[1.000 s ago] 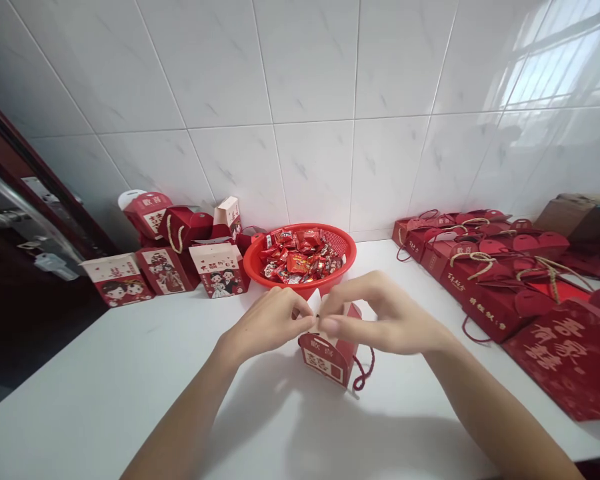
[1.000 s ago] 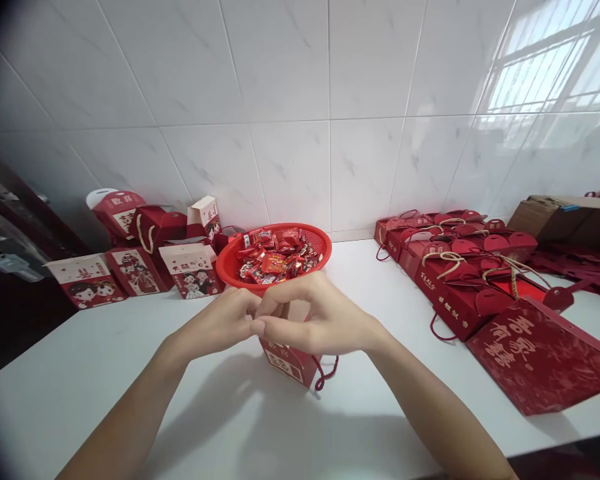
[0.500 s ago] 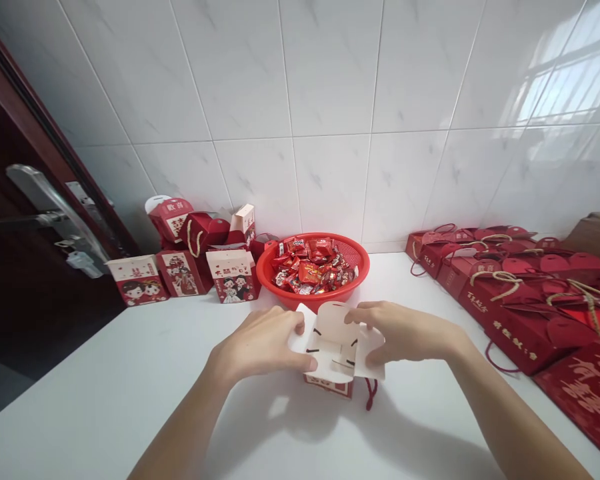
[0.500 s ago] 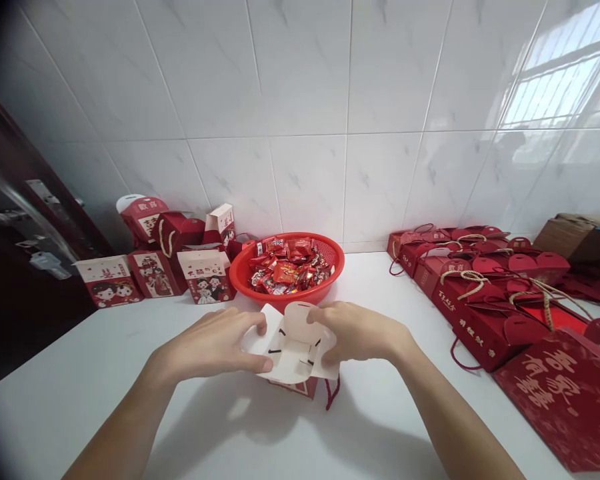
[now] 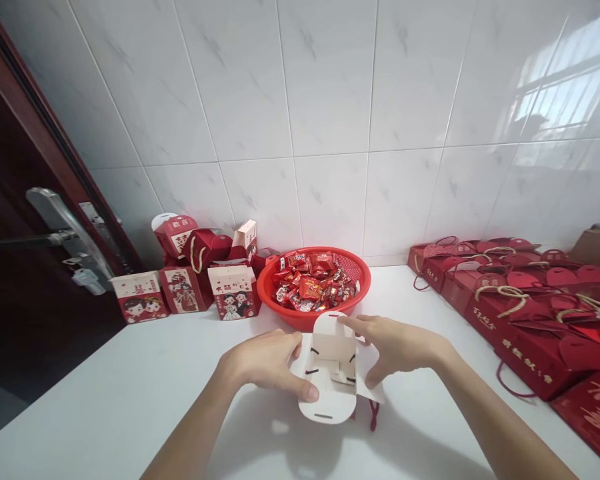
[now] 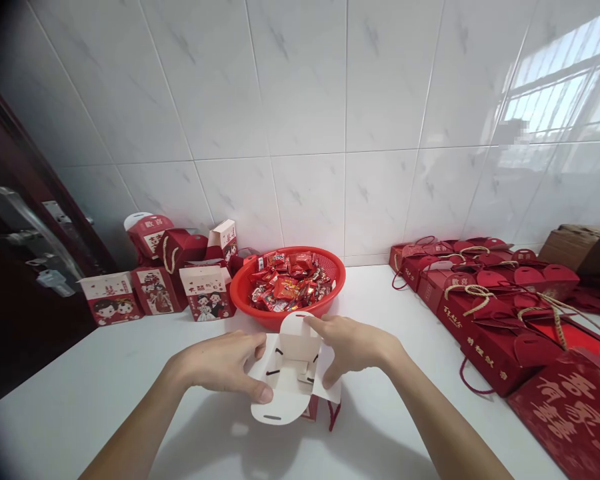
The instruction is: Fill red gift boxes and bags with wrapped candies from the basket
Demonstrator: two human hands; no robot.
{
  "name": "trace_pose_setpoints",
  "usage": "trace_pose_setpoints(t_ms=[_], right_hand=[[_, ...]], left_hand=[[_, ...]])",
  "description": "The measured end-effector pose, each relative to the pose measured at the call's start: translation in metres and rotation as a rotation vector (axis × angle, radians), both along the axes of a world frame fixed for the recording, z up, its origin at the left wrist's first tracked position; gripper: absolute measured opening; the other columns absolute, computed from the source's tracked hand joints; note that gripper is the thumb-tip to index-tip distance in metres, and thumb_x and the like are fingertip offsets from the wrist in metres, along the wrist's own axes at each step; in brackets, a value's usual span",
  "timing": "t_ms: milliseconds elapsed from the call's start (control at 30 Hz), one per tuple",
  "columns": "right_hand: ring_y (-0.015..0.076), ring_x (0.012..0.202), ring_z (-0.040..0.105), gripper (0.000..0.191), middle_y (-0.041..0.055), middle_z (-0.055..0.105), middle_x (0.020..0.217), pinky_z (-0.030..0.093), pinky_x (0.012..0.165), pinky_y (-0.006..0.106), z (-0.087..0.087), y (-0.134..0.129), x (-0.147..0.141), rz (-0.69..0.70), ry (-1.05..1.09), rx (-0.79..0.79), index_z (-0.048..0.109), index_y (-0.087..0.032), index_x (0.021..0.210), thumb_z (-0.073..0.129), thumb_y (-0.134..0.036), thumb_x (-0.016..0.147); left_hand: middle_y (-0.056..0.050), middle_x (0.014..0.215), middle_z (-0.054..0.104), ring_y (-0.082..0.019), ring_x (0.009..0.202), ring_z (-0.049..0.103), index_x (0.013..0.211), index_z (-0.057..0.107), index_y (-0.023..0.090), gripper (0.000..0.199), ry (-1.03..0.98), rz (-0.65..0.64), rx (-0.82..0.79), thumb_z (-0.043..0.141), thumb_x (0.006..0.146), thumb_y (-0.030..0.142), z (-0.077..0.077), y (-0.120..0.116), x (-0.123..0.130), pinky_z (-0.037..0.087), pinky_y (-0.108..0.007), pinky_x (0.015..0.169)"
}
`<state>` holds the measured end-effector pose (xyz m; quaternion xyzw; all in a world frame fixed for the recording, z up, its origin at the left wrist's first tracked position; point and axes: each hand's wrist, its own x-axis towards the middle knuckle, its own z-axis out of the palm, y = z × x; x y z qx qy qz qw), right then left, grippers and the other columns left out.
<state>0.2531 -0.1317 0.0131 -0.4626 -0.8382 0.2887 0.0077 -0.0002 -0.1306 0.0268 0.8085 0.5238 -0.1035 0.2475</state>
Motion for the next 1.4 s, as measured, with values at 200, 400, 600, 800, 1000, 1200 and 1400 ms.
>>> trace_pose_setpoints(t_ms=[200, 400, 600, 800, 1000, 1200, 1400], right_hand=[[0.0214, 0.095, 0.065, 0.07, 0.0073, 0.067, 0.122, 0.051, 0.083, 0.032, 0.014, 0.017, 0.022, 0.105, 0.287, 0.027, 0.056, -0.027, 0.139, 0.08, -0.039, 0.074], [0.0196, 0.082, 0.067, 0.028, 0.0068, 0.072, 0.095, 0.053, 0.075, 0.033, -0.004, 0.076, 0.015, -0.101, 0.748, 0.183, 0.069, -0.016, 0.099, 0.067, -0.038, 0.082], [0.0189, 0.071, 0.065, 0.014, 0.0041, 0.07, 0.08, 0.052, 0.066, 0.031, -0.04, 0.136, -0.024, -0.292, 0.869, 0.304, 0.068, -0.016, 0.082, 0.06, -0.026, 0.076], [0.0231, 0.086, 0.069, 0.016, 0.008, 0.074, 0.089, 0.054, 0.081, 0.035, -0.053, 0.158, -0.037, -0.682, 0.92, 0.389, 0.066, -0.017, 0.087, 0.056, -0.017, 0.074], [0.0216, 0.102, 0.066, 0.03, 0.0097, 0.069, 0.107, 0.051, 0.091, 0.034, -0.053, 0.16, -0.03, -0.884, 1.039, 0.352, 0.06, -0.017, 0.104, 0.052, -0.016, 0.075], [0.021, 0.105, 0.065, 0.031, 0.0088, 0.067, 0.109, 0.051, 0.094, 0.034, -0.057, 0.168, -0.032, -0.953, 1.159, 0.322, 0.056, -0.019, 0.103, 0.051, -0.021, 0.073], [0.0222, 0.108, 0.064, 0.034, 0.0089, 0.067, 0.109, 0.051, 0.093, 0.034, -0.059, 0.17, -0.032, -0.936, 1.231, 0.333, 0.056, -0.02, 0.1, 0.052, -0.023, 0.067]], left_hand=[[-0.004, 0.091, 0.068, -0.023, 0.084, 0.061, 0.096, 0.065, 0.021, 0.051, -0.163, 0.005, 0.11, 0.061, 0.077, 0.069, 0.012, 0.002, -0.023, 0.042, -0.027, 0.067], [-0.005, 0.103, 0.073, -0.022, 0.095, 0.066, 0.104, 0.069, 0.02, 0.039, -0.379, 0.017, 0.259, 0.056, 0.087, 0.053, 0.026, 0.038, -0.022, 0.047, -0.028, 0.08], [-0.005, 0.105, 0.076, -0.023, 0.098, 0.068, 0.099, 0.073, 0.019, 0.024, -0.384, -0.064, 0.378, 0.059, 0.084, 0.032, -0.001, 0.107, -0.002, 0.049, -0.029, 0.085], [-0.009, 0.121, 0.072, -0.026, 0.113, 0.065, 0.111, 0.072, 0.018, 0.03, -0.273, -0.1, 0.478, 0.059, 0.088, 0.03, -0.039, 0.155, 0.005, 0.047, -0.033, 0.101], [-0.01, 0.118, 0.074, -0.026, 0.11, 0.067, 0.11, 0.074, 0.018, 0.028, -0.121, -0.178, 0.438, 0.058, 0.089, 0.027, -0.041, 0.173, 0.03, 0.048, -0.035, 0.099], [-0.007, 0.115, 0.075, -0.027, 0.109, 0.067, 0.112, 0.073, 0.023, 0.029, 0.062, -0.293, 0.485, 0.053, 0.091, 0.023, -0.03, 0.188, 0.075, 0.048, -0.04, 0.098], [-0.014, 0.133, 0.064, -0.036, 0.126, 0.056, 0.121, 0.067, 0.02, 0.045, 0.204, -0.382, 0.514, 0.064, 0.077, 0.01, -0.041, 0.208, 0.115, 0.045, -0.048, 0.106]])
